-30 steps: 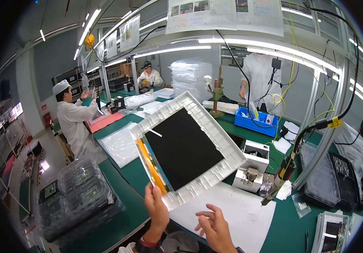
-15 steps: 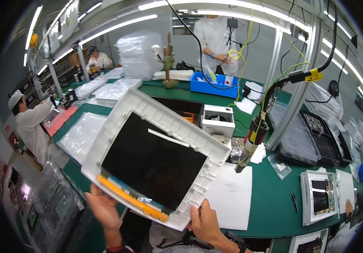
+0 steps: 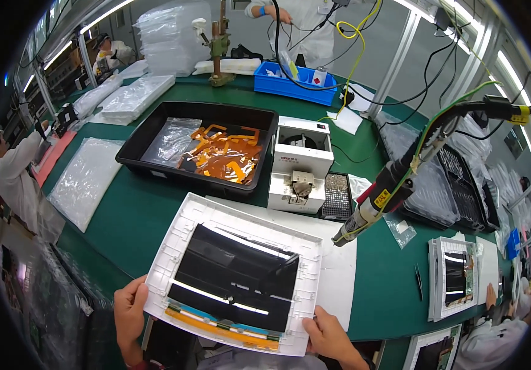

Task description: Manually assemble circuit boards into a plastic housing using a hand tool.

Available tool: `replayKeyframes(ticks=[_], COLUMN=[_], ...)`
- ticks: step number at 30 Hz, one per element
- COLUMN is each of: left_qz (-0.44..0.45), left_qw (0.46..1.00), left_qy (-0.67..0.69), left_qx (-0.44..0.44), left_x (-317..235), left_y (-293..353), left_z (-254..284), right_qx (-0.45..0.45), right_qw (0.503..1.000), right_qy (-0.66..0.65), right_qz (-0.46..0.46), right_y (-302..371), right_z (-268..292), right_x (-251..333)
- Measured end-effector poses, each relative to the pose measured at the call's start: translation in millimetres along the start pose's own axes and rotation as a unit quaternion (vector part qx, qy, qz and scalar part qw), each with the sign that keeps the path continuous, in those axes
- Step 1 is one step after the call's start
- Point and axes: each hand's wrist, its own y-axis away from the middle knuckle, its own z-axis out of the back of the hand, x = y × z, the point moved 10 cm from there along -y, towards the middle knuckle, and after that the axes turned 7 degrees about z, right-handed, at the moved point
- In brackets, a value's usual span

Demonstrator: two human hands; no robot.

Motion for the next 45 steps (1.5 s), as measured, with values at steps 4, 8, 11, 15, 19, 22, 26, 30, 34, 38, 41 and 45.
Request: replayKeyframes(ticks=[4, 8, 11, 15, 19, 22, 26, 30, 34, 38, 41, 45], left_qz=[0.069, 0.059, 0.032, -0.015, -0.114, -0.135, -0.127, -0.259, -0.280, 0.111, 0.282, 0.504], left_qw=[0.995, 0.989, 0.987, 0.984, 0.962, 0.948, 0.934, 0.942, 0.949, 0.987, 0.956, 0.809], left_qy=[0.025, -0.062, -0.102, -0.138, -0.224, -0.269, -0.333, -0.198, -0.119, 0.009, -0.044, 0.293], left_qx=[0.062, 0.116, 0.116, 0.111, 0.107, 0.106, 0.037, -0.080, 0.082, 0.118, 0.059, -0.080], left_x=[-1, 2, 9, -4, 3, 10, 3, -1, 59, 232, 421, 621], left_y=[-9, -15, -11, 2, 25, 50, 82, 125, 182, 209, 255, 343], left_z=[-33, -49, -49, -40, -42, -50, -50, -27, -51, -49, -47, -59], right_qx=[-0.025, -0.038, -0.035, -0.051, -0.114, -0.117, -0.091, -0.084, -0.153, -0.235, -0.014, 0.127], right_qw=[0.998, 0.994, 0.993, 0.978, 0.922, 0.889, 0.825, 0.787, 0.824, 0.858, 0.942, 0.935], right_qy=[0.059, 0.101, 0.109, 0.201, 0.346, 0.433, 0.547, 0.595, 0.531, 0.415, 0.124, 0.219], right_qz=[-0.016, 0.000, -0.011, 0.039, 0.128, 0.094, 0.105, 0.137, 0.128, 0.188, 0.312, 0.248], right_y=[-6, -14, -19, -11, 16, 38, 66, 68, 77, 105, 92, 59], right_z=[29, 43, 44, 47, 33, 22, 19, 2, 5, -5, -88, -148], right_x=[-9, -17, -15, -7, 25, 32, 27, 10, 18, 20, 9, -42])
